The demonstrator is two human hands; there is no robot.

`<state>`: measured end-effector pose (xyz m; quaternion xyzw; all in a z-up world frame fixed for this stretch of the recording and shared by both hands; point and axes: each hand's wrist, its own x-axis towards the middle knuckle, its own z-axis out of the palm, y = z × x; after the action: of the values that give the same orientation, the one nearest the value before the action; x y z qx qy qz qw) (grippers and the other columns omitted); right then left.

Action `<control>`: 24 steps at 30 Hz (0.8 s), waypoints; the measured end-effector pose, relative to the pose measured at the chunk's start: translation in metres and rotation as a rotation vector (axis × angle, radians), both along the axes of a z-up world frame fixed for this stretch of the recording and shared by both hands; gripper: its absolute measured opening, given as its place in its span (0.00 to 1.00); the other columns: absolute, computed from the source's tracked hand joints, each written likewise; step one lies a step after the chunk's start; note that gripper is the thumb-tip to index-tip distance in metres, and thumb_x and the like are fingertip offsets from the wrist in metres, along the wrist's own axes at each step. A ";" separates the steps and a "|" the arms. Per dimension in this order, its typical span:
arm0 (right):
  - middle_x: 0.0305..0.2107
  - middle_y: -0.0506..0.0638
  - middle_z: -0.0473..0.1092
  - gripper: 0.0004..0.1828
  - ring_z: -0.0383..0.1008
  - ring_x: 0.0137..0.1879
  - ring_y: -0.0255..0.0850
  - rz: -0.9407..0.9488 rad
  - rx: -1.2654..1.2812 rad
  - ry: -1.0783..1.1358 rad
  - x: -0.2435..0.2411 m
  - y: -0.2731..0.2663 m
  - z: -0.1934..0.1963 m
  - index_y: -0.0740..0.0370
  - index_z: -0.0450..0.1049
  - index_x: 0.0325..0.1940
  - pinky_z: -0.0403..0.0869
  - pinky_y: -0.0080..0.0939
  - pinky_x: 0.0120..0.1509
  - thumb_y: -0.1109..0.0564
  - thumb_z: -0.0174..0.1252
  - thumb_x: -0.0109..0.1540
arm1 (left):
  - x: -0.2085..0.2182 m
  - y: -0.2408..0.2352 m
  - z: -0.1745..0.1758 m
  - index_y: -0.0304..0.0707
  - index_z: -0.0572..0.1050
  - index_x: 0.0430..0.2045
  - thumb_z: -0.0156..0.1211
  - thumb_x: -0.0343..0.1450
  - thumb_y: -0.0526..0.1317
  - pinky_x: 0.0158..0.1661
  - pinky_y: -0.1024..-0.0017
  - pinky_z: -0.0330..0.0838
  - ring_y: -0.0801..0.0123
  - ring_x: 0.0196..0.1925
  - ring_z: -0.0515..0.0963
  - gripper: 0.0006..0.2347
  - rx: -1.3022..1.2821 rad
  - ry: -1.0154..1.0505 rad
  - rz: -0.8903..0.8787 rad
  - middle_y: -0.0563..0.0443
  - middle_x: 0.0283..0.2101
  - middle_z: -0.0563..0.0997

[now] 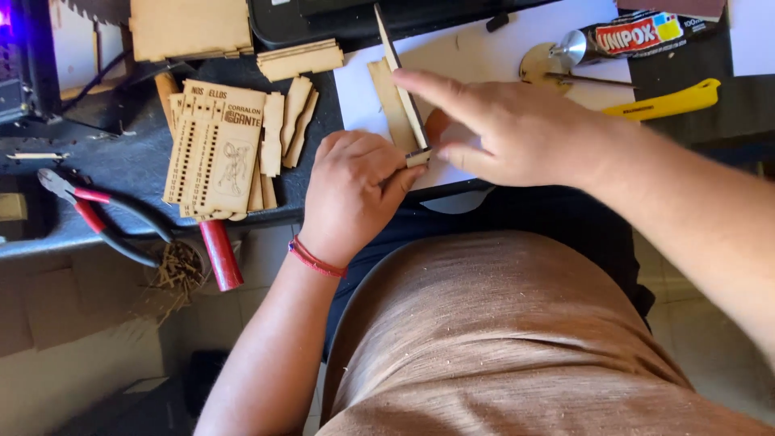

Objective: Assembling laser-cut wooden box components by applying glue and fitting tabs into slots.

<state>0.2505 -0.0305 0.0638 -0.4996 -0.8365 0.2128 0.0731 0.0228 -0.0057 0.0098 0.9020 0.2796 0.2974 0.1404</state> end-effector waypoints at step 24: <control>0.37 0.58 0.77 0.08 0.79 0.45 0.51 0.227 0.658 0.346 0.005 0.001 -0.002 0.70 0.76 0.47 0.80 0.49 0.54 0.70 0.61 0.64 | 0.004 -0.019 0.013 0.42 0.74 0.24 0.59 0.73 0.41 0.34 0.61 0.65 0.54 0.27 0.74 0.08 0.092 -0.056 0.089 0.53 0.25 0.76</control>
<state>0.2555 -0.0298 0.0621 -0.3105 -0.8854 0.0209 0.3453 0.0265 -0.0247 0.0232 0.8855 0.3015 0.3411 0.0933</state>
